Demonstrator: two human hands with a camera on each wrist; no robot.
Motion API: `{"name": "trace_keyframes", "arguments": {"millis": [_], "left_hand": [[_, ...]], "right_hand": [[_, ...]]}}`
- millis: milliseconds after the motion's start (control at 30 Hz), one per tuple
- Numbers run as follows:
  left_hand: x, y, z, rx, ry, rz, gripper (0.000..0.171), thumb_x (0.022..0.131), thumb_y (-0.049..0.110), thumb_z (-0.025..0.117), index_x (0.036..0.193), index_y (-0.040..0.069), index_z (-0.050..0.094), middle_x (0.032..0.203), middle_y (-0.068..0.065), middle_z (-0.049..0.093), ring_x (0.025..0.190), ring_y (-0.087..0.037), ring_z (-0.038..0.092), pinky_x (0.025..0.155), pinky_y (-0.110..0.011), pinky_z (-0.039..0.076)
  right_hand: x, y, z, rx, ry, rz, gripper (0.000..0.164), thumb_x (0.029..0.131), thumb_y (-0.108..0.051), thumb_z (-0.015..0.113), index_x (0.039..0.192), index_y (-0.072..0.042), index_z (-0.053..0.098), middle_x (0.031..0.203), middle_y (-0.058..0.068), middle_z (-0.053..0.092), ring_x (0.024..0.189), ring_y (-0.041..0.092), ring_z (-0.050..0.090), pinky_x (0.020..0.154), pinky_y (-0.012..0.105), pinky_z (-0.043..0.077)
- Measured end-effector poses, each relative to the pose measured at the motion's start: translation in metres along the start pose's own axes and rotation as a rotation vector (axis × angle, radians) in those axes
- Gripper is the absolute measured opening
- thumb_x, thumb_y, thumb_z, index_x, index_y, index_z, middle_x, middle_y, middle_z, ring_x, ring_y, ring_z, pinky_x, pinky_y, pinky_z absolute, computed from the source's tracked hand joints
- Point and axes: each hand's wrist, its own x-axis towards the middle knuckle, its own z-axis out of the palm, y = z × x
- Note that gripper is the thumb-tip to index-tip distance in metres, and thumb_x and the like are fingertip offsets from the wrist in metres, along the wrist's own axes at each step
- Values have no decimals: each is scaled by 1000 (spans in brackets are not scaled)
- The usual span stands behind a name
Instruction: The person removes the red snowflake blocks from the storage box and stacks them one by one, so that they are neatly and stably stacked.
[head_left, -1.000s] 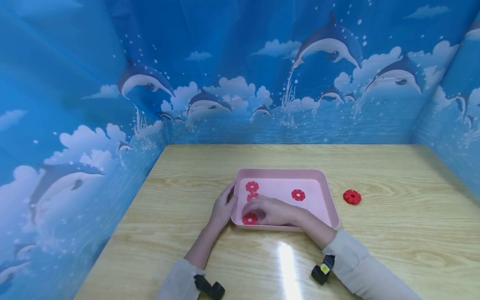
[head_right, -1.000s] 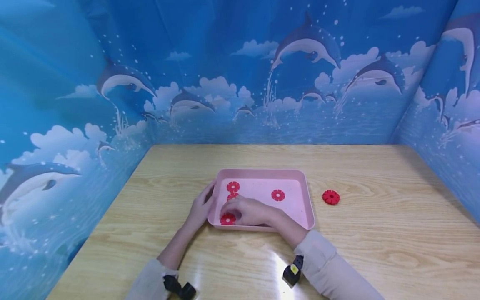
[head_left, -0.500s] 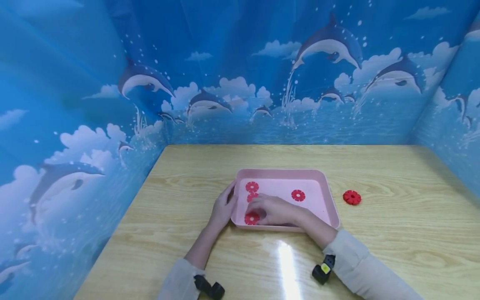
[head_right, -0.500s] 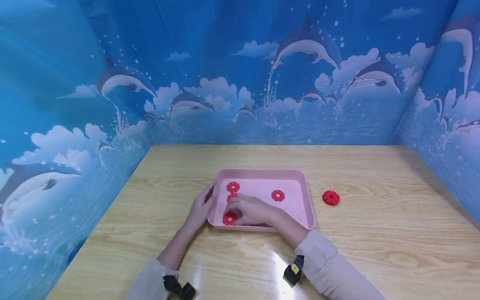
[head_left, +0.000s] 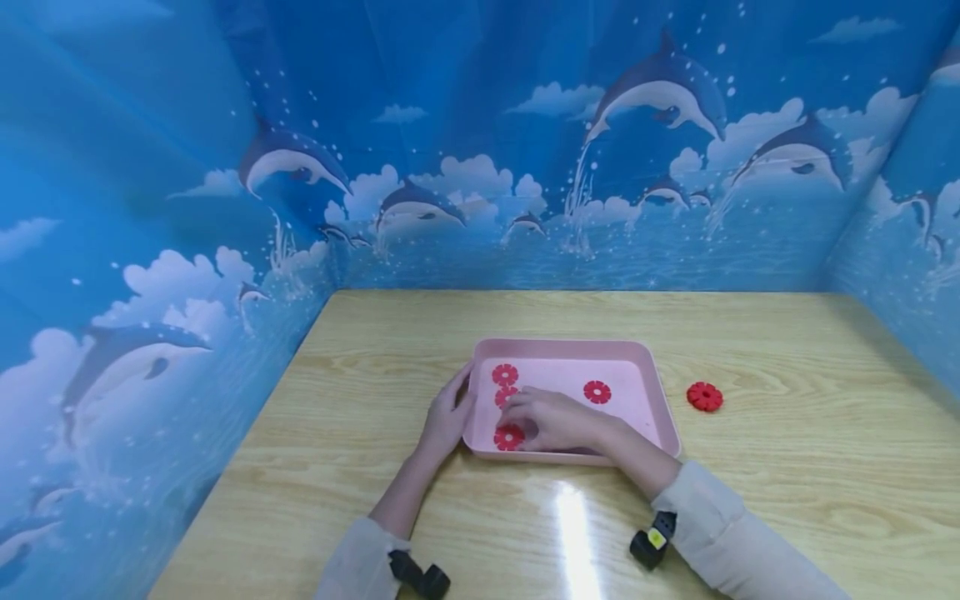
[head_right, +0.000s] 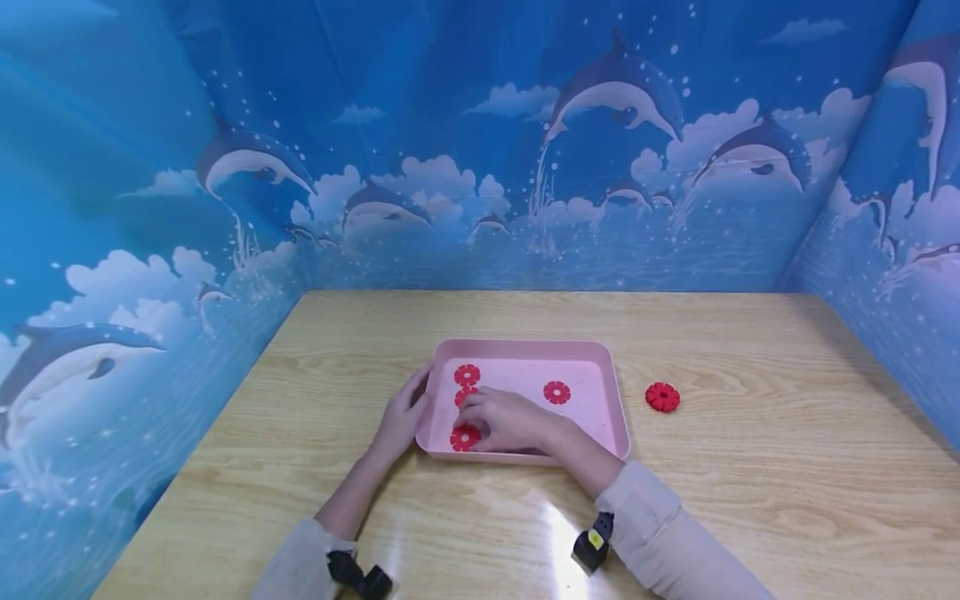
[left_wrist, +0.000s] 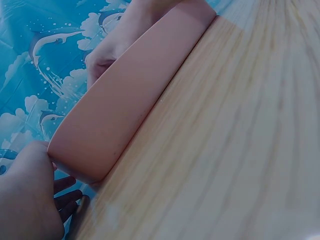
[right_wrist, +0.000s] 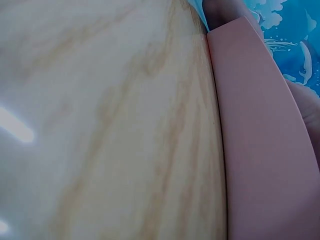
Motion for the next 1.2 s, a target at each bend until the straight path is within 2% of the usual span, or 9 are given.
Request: {"name": "trace_keyframes", "arguments": {"millis": [200,500,733,867,1200], "left_hand": [[0,0,0,-2,4,-1,45,95,11,47,140,12,39,139,-9,40,128,-24,34,105,-37,28],[0,-1,0,-6,17,39,45,94,9,48,138,8,41,138,-11,42,127,-27,36,105,-39,28],[0,0,0,-10,19,45,46,93,8,48,139,8,40,138,-12,41,127,-27,35,105,-39,27],[0,0,0,-9,19,38,46,93,9,48,139,8,40,138,-12,41,127,-27,35,105,-39,27],[0,0,0,-19,18,20,45,95,12,48,139,9,40,139,-11,41,127,-27,35,106,-39,27]], "right_hand": [[-3,1,0,17,15,36,38,74,-27,76,110,-19,67,96,-9,55,81,5,46,67,18,46],[-9,3,-2,16,76,85,40,73,-29,75,110,-18,66,94,-9,53,80,6,45,63,18,46],[-18,1,-13,49,140,137,40,71,-23,76,110,-17,67,105,-7,55,91,7,47,71,21,48],[-24,3,-18,56,181,134,39,71,-18,74,109,-13,67,106,-4,56,90,10,48,68,22,48],[-43,9,-29,42,252,151,39,71,-12,70,110,-13,66,107,-1,57,96,14,50,75,29,50]]}}
